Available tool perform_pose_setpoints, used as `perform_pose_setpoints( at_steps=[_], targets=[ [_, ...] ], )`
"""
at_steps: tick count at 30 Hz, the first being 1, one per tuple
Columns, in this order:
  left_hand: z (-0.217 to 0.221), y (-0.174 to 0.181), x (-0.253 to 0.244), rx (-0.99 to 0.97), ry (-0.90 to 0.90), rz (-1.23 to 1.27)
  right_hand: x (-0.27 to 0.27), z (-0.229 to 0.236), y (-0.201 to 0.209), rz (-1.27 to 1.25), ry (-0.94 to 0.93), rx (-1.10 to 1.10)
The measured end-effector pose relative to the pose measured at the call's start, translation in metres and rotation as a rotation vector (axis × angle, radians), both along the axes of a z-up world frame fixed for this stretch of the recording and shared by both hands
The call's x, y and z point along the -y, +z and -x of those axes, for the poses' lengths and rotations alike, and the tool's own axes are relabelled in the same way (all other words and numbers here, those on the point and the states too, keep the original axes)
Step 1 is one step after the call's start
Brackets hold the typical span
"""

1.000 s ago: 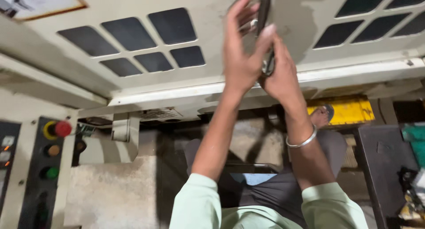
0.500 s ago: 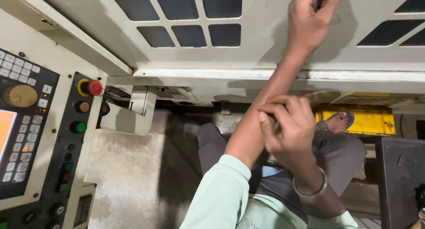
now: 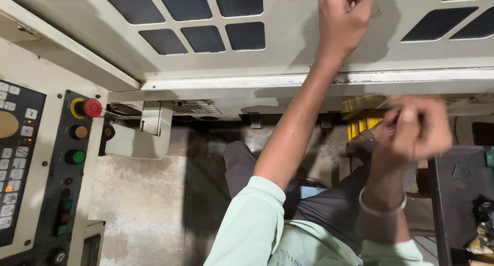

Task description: The person sits on the floor and uses a white marker to rub the surface of a machine door, then opens the door to wipe the interior with a cloth. The person repeats the rubbing and wiping actions on the door and interior surfaces.

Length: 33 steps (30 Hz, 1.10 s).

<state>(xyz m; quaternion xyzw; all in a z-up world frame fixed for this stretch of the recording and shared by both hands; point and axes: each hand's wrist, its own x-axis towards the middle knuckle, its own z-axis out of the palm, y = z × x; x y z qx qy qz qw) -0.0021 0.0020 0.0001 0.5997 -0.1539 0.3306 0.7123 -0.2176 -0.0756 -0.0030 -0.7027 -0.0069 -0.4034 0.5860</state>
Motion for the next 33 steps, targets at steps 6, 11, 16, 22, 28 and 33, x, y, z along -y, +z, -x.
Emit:
perform_pose_setpoints(
  at_steps=[6, 11, 16, 22, 28, 33],
  targets=[
    [-0.008, -0.003, -0.004, 0.025, -0.039, -0.006, -0.002, -0.119, -0.028, 0.453, 0.124, 0.009],
    [0.0, 0.008, -0.015, 0.017, -0.023, -0.068, -0.035, -0.143, -0.055, 0.265, 0.121, 0.126],
    [0.021, 0.034, -0.02, 0.006, -0.096, -0.03, -0.023, -0.186, -0.053, 0.213, 0.208, 0.136],
    [0.027, 0.037, -0.021, 0.029, -0.094, -0.036, -0.007, -0.224, -0.083, -0.028, 0.361, 0.111],
    [0.024, 0.04, -0.015, 0.055, -0.003, -0.057, -0.017, -0.218, -0.08, 0.012, 0.291, 0.126],
    [0.026, 0.043, -0.014, 0.047, 0.009, -0.044, -0.021, -0.211, -0.073, -0.015, 0.315, 0.133]
  ],
)
